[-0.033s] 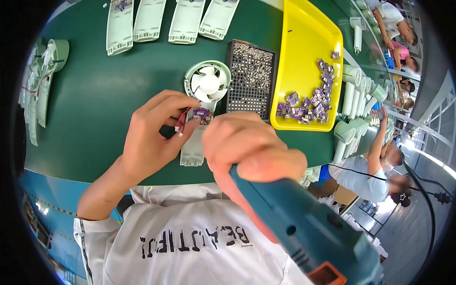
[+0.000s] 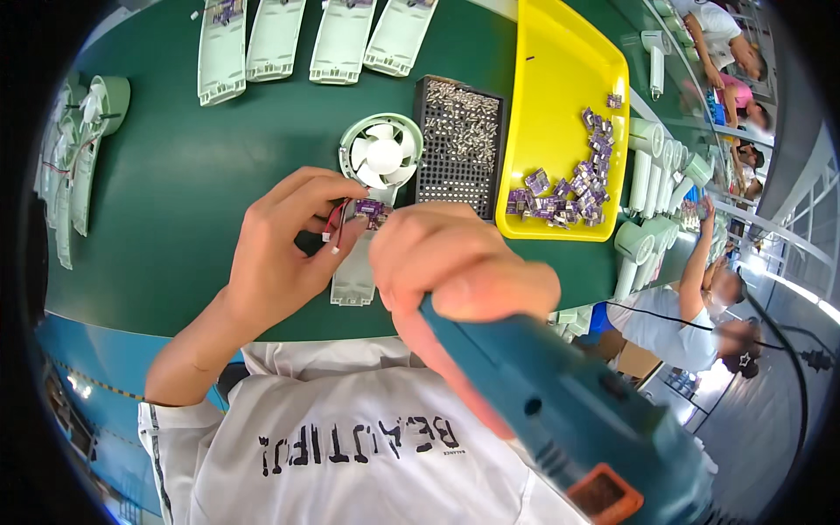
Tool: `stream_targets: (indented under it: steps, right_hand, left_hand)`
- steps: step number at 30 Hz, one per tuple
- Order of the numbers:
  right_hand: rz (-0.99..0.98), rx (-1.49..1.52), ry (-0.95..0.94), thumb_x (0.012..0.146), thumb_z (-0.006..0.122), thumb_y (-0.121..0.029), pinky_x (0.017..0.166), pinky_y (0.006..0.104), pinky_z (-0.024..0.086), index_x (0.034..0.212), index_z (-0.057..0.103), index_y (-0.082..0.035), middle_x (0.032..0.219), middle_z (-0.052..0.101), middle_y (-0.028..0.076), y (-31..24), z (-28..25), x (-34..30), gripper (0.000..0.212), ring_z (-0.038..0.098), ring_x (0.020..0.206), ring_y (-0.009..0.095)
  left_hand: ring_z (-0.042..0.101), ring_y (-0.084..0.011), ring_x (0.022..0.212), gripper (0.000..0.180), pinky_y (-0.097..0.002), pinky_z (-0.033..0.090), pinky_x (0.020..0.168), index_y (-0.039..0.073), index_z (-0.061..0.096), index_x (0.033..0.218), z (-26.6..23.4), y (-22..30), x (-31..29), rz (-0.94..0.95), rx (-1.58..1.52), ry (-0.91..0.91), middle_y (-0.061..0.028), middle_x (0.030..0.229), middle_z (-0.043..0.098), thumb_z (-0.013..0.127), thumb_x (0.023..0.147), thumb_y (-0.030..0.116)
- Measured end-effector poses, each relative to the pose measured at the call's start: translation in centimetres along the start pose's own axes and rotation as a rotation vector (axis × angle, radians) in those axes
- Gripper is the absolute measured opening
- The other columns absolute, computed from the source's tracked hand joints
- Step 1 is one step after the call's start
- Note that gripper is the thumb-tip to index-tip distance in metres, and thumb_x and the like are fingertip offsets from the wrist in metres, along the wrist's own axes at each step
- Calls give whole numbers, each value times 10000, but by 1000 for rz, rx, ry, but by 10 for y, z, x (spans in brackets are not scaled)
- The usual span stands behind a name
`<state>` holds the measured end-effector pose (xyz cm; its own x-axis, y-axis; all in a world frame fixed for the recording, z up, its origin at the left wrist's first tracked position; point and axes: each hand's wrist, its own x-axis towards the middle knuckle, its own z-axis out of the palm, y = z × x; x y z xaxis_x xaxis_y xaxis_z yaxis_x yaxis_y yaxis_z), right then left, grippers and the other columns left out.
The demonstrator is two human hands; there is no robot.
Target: Assembling handheld mini fans on a production line using an electric screwdriver to secure internal components.
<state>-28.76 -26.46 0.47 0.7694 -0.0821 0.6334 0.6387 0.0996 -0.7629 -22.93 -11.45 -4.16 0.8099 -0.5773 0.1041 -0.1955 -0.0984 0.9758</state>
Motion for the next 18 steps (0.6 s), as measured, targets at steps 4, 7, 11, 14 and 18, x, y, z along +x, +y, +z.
stream_targets:
  steps: [4,7,11,14,18]
  right_hand:
    - [-53,103,151,869,535,-725,534,344,404,1214,475,-94,849,531,85,-7,0,3,722,481,553,195]
    - [-6,221,352,888,503,-717,499,341,410,1249,467,-72,843,530,85,-40,-10,-4,739,494,545,187]
    - [126,279,489,886,400,-782,425,337,412,1209,472,-78,757,528,75,-39,-20,-44,778,485,467,187]
    - [138,273,576,886,345,-805,409,329,406,1174,475,-78,752,531,70,-36,-23,-65,792,479,455,183]
    - [139,295,646,893,310,-807,388,312,397,1165,467,-86,747,532,67,-35,-28,-76,786,481,459,175]
  left_hand:
    - [686,-229,756,216,-295,594,663,10,658,1038,-3,9,0,-45,32,-21,-123,967,649,723,832,9]
    - [694,-197,808,197,-273,591,730,4,654,1052,-1,14,-4,-225,-108,8,-104,995,661,702,861,-5]
    - [655,-103,870,221,-226,541,738,-23,629,1104,-4,19,-6,-317,-190,-8,-61,1011,661,671,888,-46]
    - [637,-77,861,226,-208,523,725,-41,617,1110,-6,14,-7,-439,-373,-5,-56,1016,657,664,889,-61]
    - [633,-73,846,223,-207,517,741,-41,622,1099,-5,20,-3,-467,-360,13,-57,1015,658,652,883,-84]
